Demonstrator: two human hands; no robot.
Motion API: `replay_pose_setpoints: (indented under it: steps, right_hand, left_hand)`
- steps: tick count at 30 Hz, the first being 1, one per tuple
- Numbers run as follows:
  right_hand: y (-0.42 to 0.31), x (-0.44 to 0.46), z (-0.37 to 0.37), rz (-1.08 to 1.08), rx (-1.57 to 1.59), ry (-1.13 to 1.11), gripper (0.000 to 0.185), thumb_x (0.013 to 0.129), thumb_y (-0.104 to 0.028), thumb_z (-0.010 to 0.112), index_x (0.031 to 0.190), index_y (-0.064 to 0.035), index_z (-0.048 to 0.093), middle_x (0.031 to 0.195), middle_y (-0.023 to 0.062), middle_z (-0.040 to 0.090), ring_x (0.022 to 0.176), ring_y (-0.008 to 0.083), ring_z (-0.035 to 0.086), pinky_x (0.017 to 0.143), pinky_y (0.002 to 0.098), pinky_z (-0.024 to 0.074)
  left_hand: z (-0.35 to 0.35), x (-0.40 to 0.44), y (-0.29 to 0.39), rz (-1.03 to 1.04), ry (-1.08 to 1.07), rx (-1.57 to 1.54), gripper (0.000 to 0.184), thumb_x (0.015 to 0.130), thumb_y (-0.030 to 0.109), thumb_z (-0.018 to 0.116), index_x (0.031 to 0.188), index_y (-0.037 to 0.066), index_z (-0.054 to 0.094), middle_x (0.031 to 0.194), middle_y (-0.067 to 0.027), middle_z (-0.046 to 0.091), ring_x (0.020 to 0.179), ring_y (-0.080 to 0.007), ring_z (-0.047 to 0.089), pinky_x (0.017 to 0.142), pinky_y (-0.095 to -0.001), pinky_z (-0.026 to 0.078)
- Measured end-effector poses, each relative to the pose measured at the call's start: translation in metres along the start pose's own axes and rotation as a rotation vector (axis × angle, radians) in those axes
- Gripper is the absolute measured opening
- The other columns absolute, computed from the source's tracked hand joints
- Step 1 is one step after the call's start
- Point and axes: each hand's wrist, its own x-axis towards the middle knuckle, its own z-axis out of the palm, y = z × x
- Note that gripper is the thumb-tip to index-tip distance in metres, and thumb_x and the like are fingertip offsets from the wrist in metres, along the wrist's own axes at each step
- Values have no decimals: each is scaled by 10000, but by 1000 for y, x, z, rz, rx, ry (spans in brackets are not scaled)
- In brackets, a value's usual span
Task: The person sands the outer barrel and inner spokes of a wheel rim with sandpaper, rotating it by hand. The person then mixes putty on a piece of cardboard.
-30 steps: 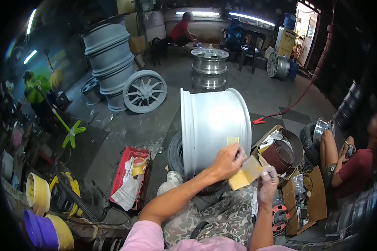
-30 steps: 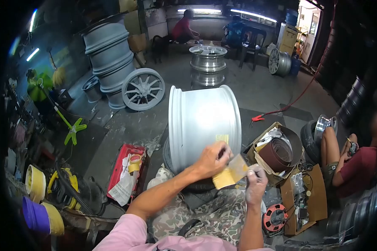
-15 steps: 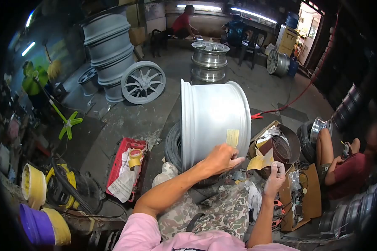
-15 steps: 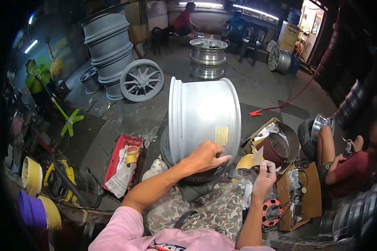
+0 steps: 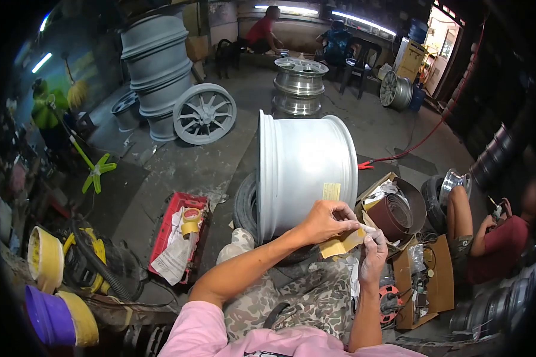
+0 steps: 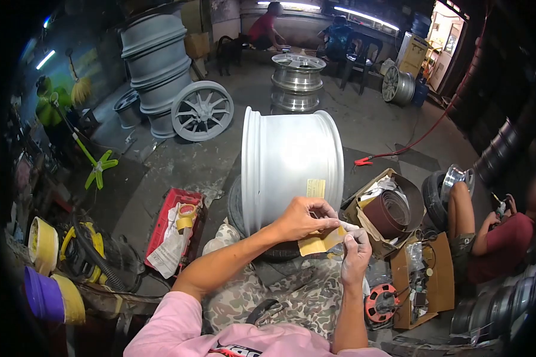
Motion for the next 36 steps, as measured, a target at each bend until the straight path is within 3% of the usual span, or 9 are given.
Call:
replay_pose_setpoints:
  steps: [2, 9, 14, 16, 19, 22, 30, 36]
  right_hand:
    - [-2, -1, 3, 0, 68, -29, 146, 1003, -133, 555, 890, -41, 543, 986, 36, 613, 835, 65, 493, 792, 238, 432]
    - [-1, -1, -1, 22, 142, -50, 131, 1000, -116, 562, 886, -55, 544, 935, 21, 608, 805, 69, 523, 775, 240, 456]
    - [13, 7, -19, -34, 104, 25, 138, 994, -96, 552, 869, -37, 553, 935, 29, 637, 777, 60, 516, 729, 228, 430]
    - [15, 13, -26, -66, 102, 68, 119, 1014, -125, 554, 925, -46, 542, 968, 43, 647, 868, 95, 607, 837, 274, 518]
    - [4, 15, -23, -84, 161, 64, 122, 1019, -136, 542, 941, -41, 542, 996, 60, 652, 908, 111, 614, 860, 307, 524]
    - [4, 16, -22, -122, 199, 43, 127, 1014, -146, 544, 943, -41, 545, 1037, 74, 651, 927, 126, 617, 884, 327, 523]
    - [5, 9, -13, -152, -10, -16, 117, 981, -125, 602, 1030, -21, 577, 1069, 55, 642, 933, 113, 595, 867, 303, 513]
    - [0, 7, 0, -56, -150, 39, 101, 1020, -95, 613, 966, -11, 625, 937, -22, 614, 845, 36, 503, 778, 225, 446]
  left_hand:
    - [-4, -2, 5, -76, -53, -13, 187, 887, 161, 802, 947, -10, 756, 810, -37, 738, 713, -71, 667, 667, -251, 558]
    - [-6, -3, 2, -84, -70, -8, 158, 897, 129, 763, 911, -27, 740, 806, -43, 732, 705, -81, 663, 661, -255, 553]
    - [-12, 1, -6, 14, 87, 163, 231, 874, 163, 781, 1017, -9, 725, 795, -38, 707, 719, -85, 637, 671, -276, 539]
    - [-15, 0, -8, -15, 79, 206, 300, 875, 199, 795, 1081, -2, 710, 842, -40, 705, 721, -87, 632, 666, -272, 538]
    - [-14, 1, -12, -124, -131, -196, 288, 904, 211, 782, 1078, -6, 706, 920, -52, 706, 802, -105, 639, 701, -273, 531]
    - [-16, 1, -10, -242, -221, -284, 283, 937, 194, 761, 1141, 11, 695, 1003, -35, 704, 893, -102, 650, 796, -248, 538]
    - [-17, 6, -17, -220, -67, -337, 140, 909, 85, 748, 989, -26, 715, 941, -60, 721, 868, -110, 662, 779, -269, 541]
    - [-19, 3, -13, -203, -28, -368, 148, 922, 97, 744, 996, -29, 720, 915, -60, 722, 815, -99, 657, 747, -248, 537]
